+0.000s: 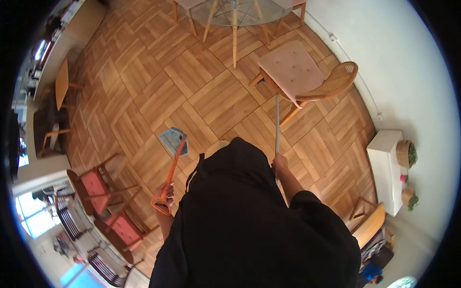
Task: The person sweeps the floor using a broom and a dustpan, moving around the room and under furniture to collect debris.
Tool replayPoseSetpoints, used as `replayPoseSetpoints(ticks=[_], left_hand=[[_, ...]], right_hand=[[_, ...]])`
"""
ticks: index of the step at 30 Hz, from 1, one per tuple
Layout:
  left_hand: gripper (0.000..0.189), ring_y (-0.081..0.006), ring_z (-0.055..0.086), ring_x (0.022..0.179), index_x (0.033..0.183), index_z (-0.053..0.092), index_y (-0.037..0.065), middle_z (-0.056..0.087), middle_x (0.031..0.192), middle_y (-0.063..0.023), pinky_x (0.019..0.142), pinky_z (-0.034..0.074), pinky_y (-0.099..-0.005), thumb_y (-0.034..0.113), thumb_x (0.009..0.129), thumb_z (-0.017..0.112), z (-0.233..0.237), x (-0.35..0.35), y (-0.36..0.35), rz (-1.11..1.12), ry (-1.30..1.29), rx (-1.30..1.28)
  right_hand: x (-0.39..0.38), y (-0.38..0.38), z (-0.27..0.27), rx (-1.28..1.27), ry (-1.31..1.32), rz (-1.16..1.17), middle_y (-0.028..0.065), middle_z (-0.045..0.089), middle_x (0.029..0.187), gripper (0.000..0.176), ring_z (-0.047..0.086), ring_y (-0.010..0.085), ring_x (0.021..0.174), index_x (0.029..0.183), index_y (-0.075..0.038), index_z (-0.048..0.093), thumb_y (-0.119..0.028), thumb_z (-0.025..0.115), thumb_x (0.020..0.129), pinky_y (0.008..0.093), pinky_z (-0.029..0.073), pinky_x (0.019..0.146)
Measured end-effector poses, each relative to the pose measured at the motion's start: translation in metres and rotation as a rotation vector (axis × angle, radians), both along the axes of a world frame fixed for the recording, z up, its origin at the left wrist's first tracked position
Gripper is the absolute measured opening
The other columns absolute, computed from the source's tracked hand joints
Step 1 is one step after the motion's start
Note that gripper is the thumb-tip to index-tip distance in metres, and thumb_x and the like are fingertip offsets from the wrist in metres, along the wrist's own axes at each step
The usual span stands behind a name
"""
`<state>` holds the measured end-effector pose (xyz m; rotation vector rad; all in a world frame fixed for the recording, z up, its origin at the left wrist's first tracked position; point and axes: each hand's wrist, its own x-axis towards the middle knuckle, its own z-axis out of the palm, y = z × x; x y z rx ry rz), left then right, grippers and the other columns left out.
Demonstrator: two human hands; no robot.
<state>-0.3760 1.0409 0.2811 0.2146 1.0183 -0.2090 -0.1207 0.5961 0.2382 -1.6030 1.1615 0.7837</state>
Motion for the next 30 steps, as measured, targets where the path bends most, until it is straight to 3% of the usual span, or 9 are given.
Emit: replayPoseSetpoints(ticks=[7, 15, 17, 20, 21, 22, 24, 26, 30], left_hand=[[0.024, -0.0090, 0.043, 0.041, 0.088, 0.047, -0.002, 0.043, 0.053, 0.0019, 0.036, 0.037, -0.0210, 0.022, 0.090, 0.043, -0.015, 0.105, 0.078, -0.065, 0.098, -0.136], [0.017, -0.0096, 0.040, 0.041, 0.085, 0.046, 0.000, 0.042, 0.055, 0.0007, 0.035, 0.035, -0.0224, 0.017, 0.088, 0.045, -0.061, 0.250, 0.186, -0.294, 0.240, -0.043], [0.018, -0.0104, 0.040, 0.042, 0.087, 0.048, 0.000, 0.043, 0.056, -0.0002, 0.035, 0.035, -0.0237, 0.018, 0.089, 0.046, -0.080, 0.286, 0.231, -0.346, 0.319, -0.133], [0.021, -0.0118, 0.040, 0.042, 0.094, 0.050, 0.001, 0.043, 0.056, -0.0011, 0.037, 0.034, -0.0253, 0.020, 0.088, 0.048, -0.077, 0.352, 0.285, -0.605, 0.279, 0.006], [0.023, -0.0127, 0.040, 0.042, 0.100, 0.051, 0.001, 0.043, 0.056, -0.0018, 0.037, 0.034, -0.0258, 0.021, 0.088, 0.050, -0.082, 0.372, 0.308, -0.595, 0.275, -0.033], [0.023, -0.0127, 0.040, 0.043, 0.100, 0.051, 0.002, 0.043, 0.056, -0.0018, 0.037, 0.034, -0.0257, 0.021, 0.088, 0.050, -0.082, 0.380, 0.322, -0.640, 0.306, 0.007], [0.023, -0.0127, 0.040, 0.043, 0.100, 0.050, 0.002, 0.042, 0.056, -0.0017, 0.037, 0.035, -0.0257, 0.021, 0.088, 0.050, -0.063, 0.428, 0.330, -0.752, 0.372, 0.087], [0.022, -0.0129, 0.040, 0.043, 0.102, 0.048, 0.003, 0.042, 0.056, -0.0017, 0.037, 0.035, -0.0258, 0.021, 0.088, 0.049, -0.061, 0.453, 0.336, -0.868, 0.370, 0.169], [0.021, -0.0130, 0.041, 0.043, 0.104, 0.045, 0.005, 0.042, 0.057, -0.0017, 0.037, 0.036, -0.0262, 0.020, 0.089, 0.048, -0.073, 0.491, 0.343, -1.033, 0.367, 0.284]], right_hand=[[0.033, 0.055, -0.052, 0.210, 0.014, -0.352, 0.0034, 0.038, 0.046, 0.034, 0.033, 0.0158, 0.034, 0.063, -0.009, 0.041, -0.035, 0.038, 0.086, 0.0307, 0.027, 0.033], [0.104, 0.169, -0.187, -0.261, 0.007, -0.428, 0.0085, 0.045, 0.047, 0.055, 0.046, 0.0218, 0.039, 0.062, -0.004, 0.052, -0.052, 0.039, 0.087, 0.0365, 0.036, 0.035], [0.141, 0.194, -0.216, -0.246, -0.006, -0.510, 0.0094, 0.045, 0.048, 0.055, 0.047, 0.0213, 0.041, 0.064, -0.004, 0.054, -0.051, 0.039, 0.087, 0.0374, 0.036, 0.036], [0.198, 0.228, -0.287, -0.279, -0.076, -0.512, 0.0103, 0.047, 0.050, 0.052, 0.045, 0.0203, 0.042, 0.069, -0.004, 0.058, -0.050, 0.040, 0.087, 0.0385, 0.036, 0.038], [0.237, 0.247, -0.291, -0.383, -0.206, -0.533, 0.0025, 0.036, 0.041, 0.053, 0.039, 0.0173, 0.032, 0.054, -0.012, 0.042, -0.053, 0.037, 0.087, 0.0322, 0.031, 0.030], [0.261, 0.251, -0.288, -0.212, -0.194, -0.707, 0.0032, 0.036, 0.041, 0.052, 0.040, 0.0176, 0.032, 0.054, -0.012, 0.042, -0.051, 0.038, 0.087, 0.0328, 0.032, 0.030], [0.300, 0.251, -0.289, -0.063, -0.154, -0.795, 0.0031, 0.037, 0.041, 0.048, 0.039, 0.0187, 0.032, 0.057, -0.012, 0.043, -0.048, 0.040, 0.088, 0.0323, 0.032, 0.030], [0.317, 0.252, -0.302, -0.114, -0.102, -0.577, 0.0086, 0.041, 0.042, 0.046, 0.043, 0.0238, 0.033, 0.064, -0.008, 0.044, -0.047, 0.038, 0.088, 0.0349, 0.031, 0.030], [0.275, 0.261, -0.302, 0.019, 0.065, -0.553, 0.0143, 0.043, 0.044, 0.056, 0.046, 0.0286, 0.034, 0.067, -0.004, 0.046, -0.054, 0.032, 0.087, 0.0435, 0.032, 0.033]])
